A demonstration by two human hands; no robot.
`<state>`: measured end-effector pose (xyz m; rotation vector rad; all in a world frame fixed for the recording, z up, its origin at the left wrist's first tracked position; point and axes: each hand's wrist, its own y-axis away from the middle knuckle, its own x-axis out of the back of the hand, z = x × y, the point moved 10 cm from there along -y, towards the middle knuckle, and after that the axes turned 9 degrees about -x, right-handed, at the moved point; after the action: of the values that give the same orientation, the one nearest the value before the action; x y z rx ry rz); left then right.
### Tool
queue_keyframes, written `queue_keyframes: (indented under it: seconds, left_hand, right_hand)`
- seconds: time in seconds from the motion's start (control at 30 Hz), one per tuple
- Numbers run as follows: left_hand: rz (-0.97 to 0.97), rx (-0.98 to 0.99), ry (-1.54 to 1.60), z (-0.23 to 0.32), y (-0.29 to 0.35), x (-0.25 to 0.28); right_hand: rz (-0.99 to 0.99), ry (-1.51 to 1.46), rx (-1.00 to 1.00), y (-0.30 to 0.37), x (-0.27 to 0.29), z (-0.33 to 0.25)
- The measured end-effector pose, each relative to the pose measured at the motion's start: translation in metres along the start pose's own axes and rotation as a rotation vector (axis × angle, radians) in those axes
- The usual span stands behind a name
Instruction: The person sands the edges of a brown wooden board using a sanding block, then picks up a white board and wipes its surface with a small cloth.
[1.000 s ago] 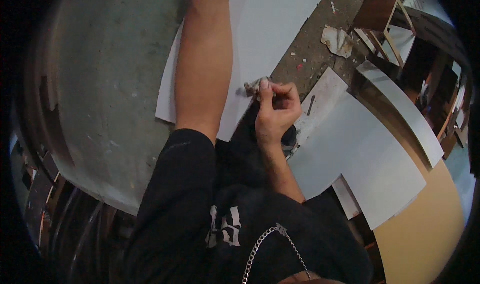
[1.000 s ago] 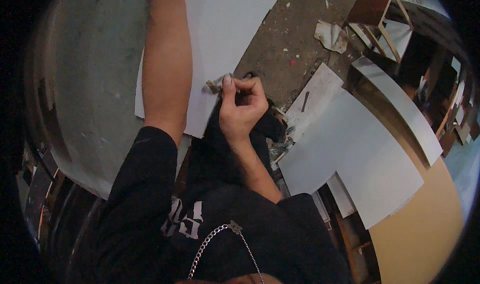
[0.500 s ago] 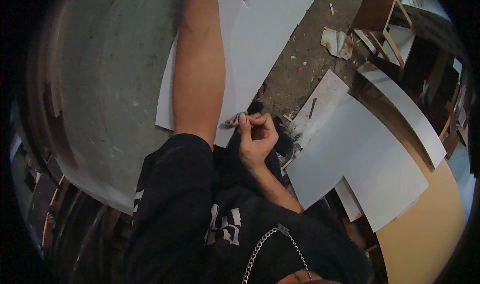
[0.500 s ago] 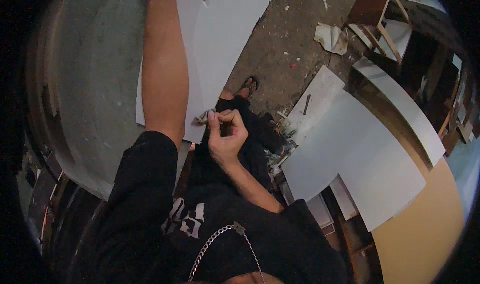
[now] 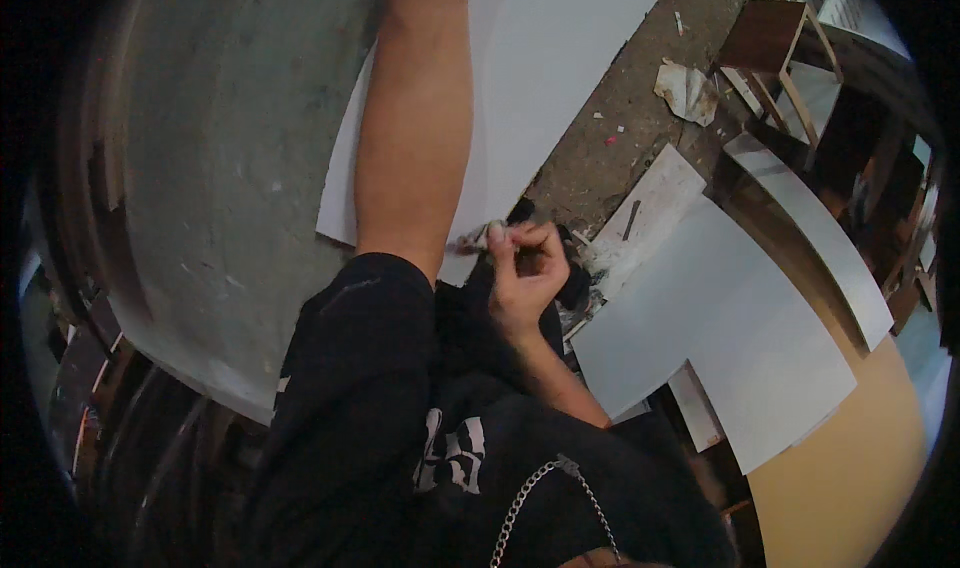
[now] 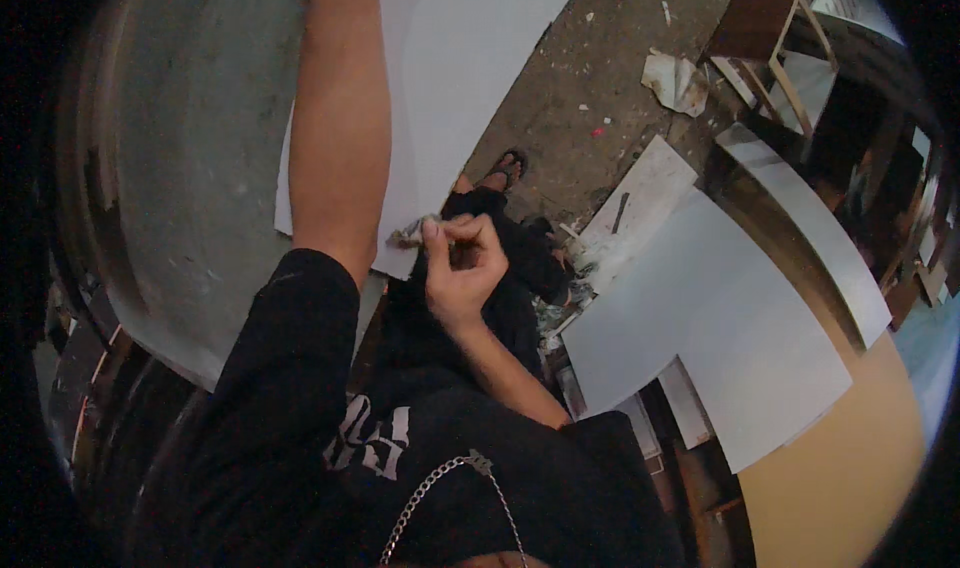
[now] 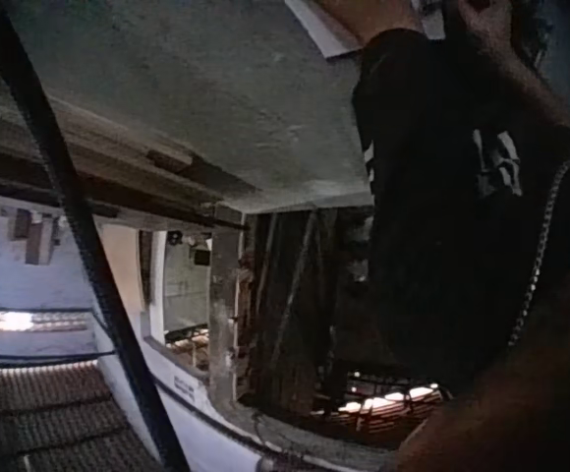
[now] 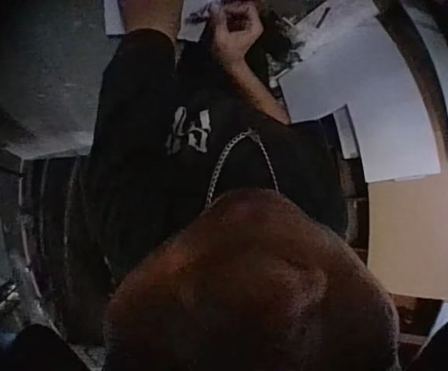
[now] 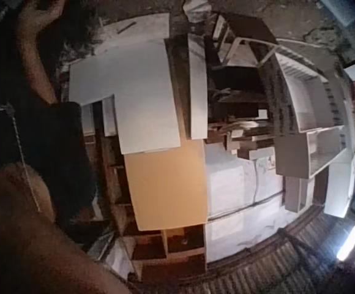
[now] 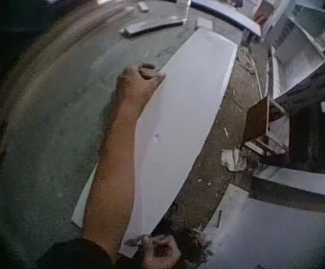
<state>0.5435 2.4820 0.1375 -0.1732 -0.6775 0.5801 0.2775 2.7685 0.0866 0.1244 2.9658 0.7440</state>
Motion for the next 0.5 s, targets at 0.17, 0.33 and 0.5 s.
queue_keyframes:
  seconds: [0.17, 0.33, 0.5]
  left_hand:
    - [0.025, -0.033, 0.017, -0.001, -0.001, 0.004]
    - [-0.020, 0.017, 0.060, -0.005, 0.002, -0.008]
    - [0.007, 0.013, -0.009, -0.004, 0.000, -0.005]
  right_hand:
    - [0.095, -0.004, -0.030, -0.052, 0.000, -0.025]
    - [0.026, 0.015, -0.089, -0.007, 0.008, 0.011]
    - [0.038, 0.084, -0.003, -0.033, 0.007, -0.015]
